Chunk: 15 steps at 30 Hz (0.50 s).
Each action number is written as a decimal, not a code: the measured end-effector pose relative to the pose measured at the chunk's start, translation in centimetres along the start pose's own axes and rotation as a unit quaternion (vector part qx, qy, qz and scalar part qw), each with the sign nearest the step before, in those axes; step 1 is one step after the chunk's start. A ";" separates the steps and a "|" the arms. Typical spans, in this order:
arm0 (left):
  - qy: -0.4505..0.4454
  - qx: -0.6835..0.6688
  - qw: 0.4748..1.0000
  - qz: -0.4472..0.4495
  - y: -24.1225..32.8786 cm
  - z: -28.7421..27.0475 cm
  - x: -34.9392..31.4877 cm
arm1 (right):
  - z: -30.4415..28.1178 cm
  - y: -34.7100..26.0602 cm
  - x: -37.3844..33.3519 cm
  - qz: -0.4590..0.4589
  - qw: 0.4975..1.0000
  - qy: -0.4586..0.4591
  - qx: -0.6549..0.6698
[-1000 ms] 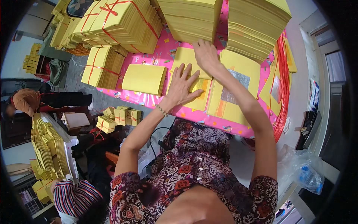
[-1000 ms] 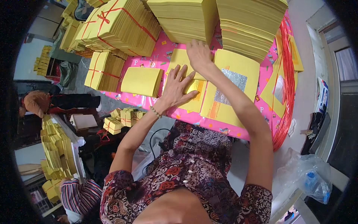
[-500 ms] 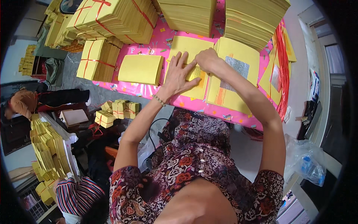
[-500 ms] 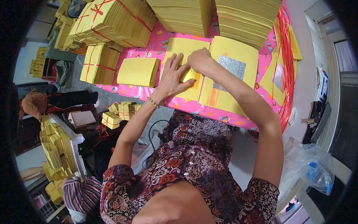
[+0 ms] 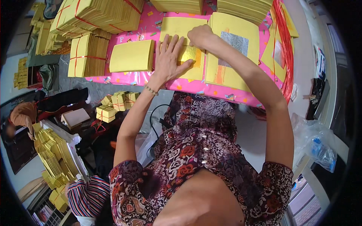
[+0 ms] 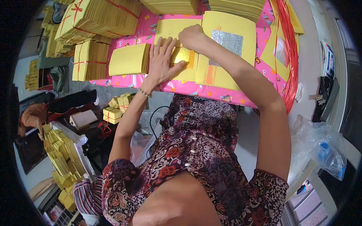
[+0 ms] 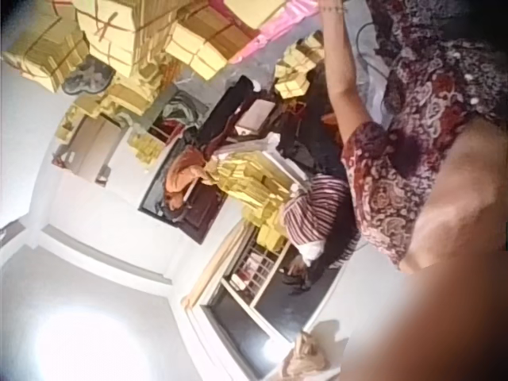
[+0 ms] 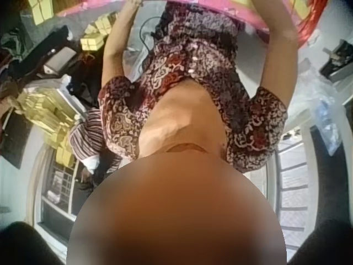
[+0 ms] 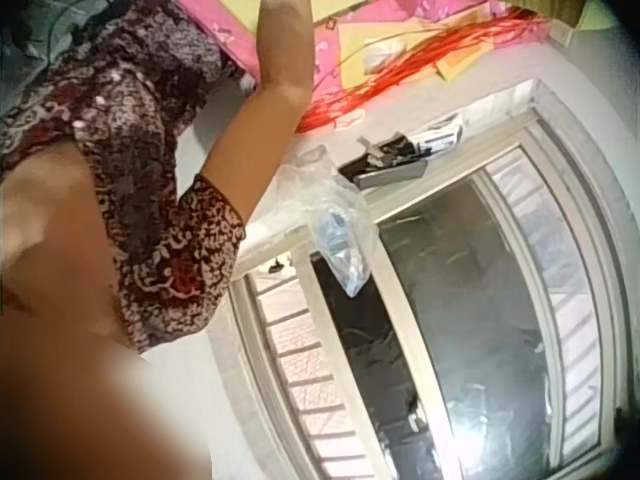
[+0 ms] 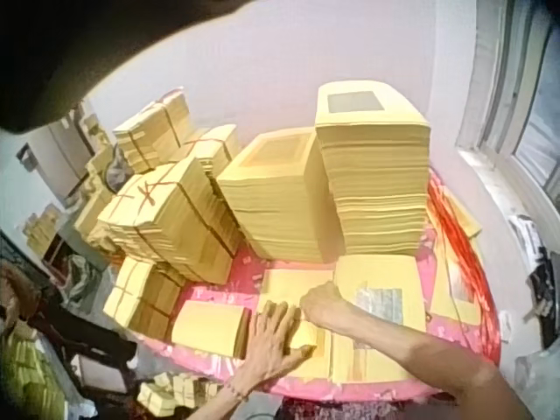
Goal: Packaging and tying stacks of yellow joss paper with red ribbons.
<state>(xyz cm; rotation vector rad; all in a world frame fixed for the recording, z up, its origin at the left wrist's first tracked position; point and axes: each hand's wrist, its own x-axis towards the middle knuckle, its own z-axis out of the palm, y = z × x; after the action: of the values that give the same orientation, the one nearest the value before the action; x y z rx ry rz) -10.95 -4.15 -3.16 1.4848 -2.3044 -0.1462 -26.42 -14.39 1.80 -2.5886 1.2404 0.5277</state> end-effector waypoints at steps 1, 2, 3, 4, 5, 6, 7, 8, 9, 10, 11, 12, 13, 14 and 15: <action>-0.001 0.019 1.000 -0.004 0.0 0.1 0.0 | 0.4 0.2 0.1 0.003 1.000 0.013 -0.015; -0.004 0.041 0.999 -0.013 0.0 0.0 -0.5 | 0.3 -0.1 0.1 0.001 1.000 0.011 -0.011; -0.009 0.036 0.999 -0.018 -0.2 0.1 -0.5 | 0.2 -0.3 0.1 0.006 1.000 0.001 -0.017; -0.013 0.037 0.999 -0.020 -0.4 0.2 -0.6 | 0.0 -0.4 0.1 0.011 1.000 -0.009 -0.024; -0.014 0.042 0.999 -0.018 -0.4 0.2 -0.6 | -0.4 -0.5 0.0 0.011 1.000 -0.010 -0.022; -0.014 0.046 0.999 -0.017 -0.4 0.1 -0.6 | -0.7 -0.7 -0.2 0.010 1.000 -0.009 -0.017; -0.015 0.047 0.999 -0.018 -0.4 0.2 -0.6 | -1.0 -1.0 -0.3 0.010 1.000 -0.008 -0.013; -0.013 0.050 0.999 -0.017 -0.4 0.3 -0.6 | -0.9 -1.0 -0.2 0.010 1.000 -0.009 -0.011; -0.010 0.054 0.998 -0.017 -0.3 0.3 -0.6 | -0.8 -1.0 -0.1 0.020 1.000 -0.010 -0.016; -0.011 0.054 0.998 -0.017 -0.3 0.3 -0.6 | -0.8 -1.0 0.0 0.029 0.999 -0.010 -0.022; -0.019 0.059 0.998 -0.024 -0.3 0.3 -0.6 | -0.8 -0.9 0.1 0.028 0.999 -0.009 -0.021; -0.026 0.065 0.997 -0.031 -0.2 0.2 -0.6 | -0.8 -0.7 0.2 0.024 0.999 -0.022 -0.011; -0.024 0.066 0.997 -0.031 -0.2 0.2 -0.8 | -0.9 -0.5 0.2 0.019 0.999 -0.035 -0.001; -0.030 0.062 0.997 -0.039 -0.3 0.1 -1.1 | -1.2 -0.5 0.2 0.016 0.999 -0.030 -0.004; -0.035 0.058 0.997 -0.047 -0.5 0.0 -1.3 | -1.3 -0.6 0.0 -0.002 0.999 -0.043 -0.033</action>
<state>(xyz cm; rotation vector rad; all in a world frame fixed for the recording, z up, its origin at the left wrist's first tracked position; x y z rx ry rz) -10.08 -3.16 -3.69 1.6728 -2.3324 -0.0924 -25.62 -14.50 3.04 -2.5921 1.2087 0.6830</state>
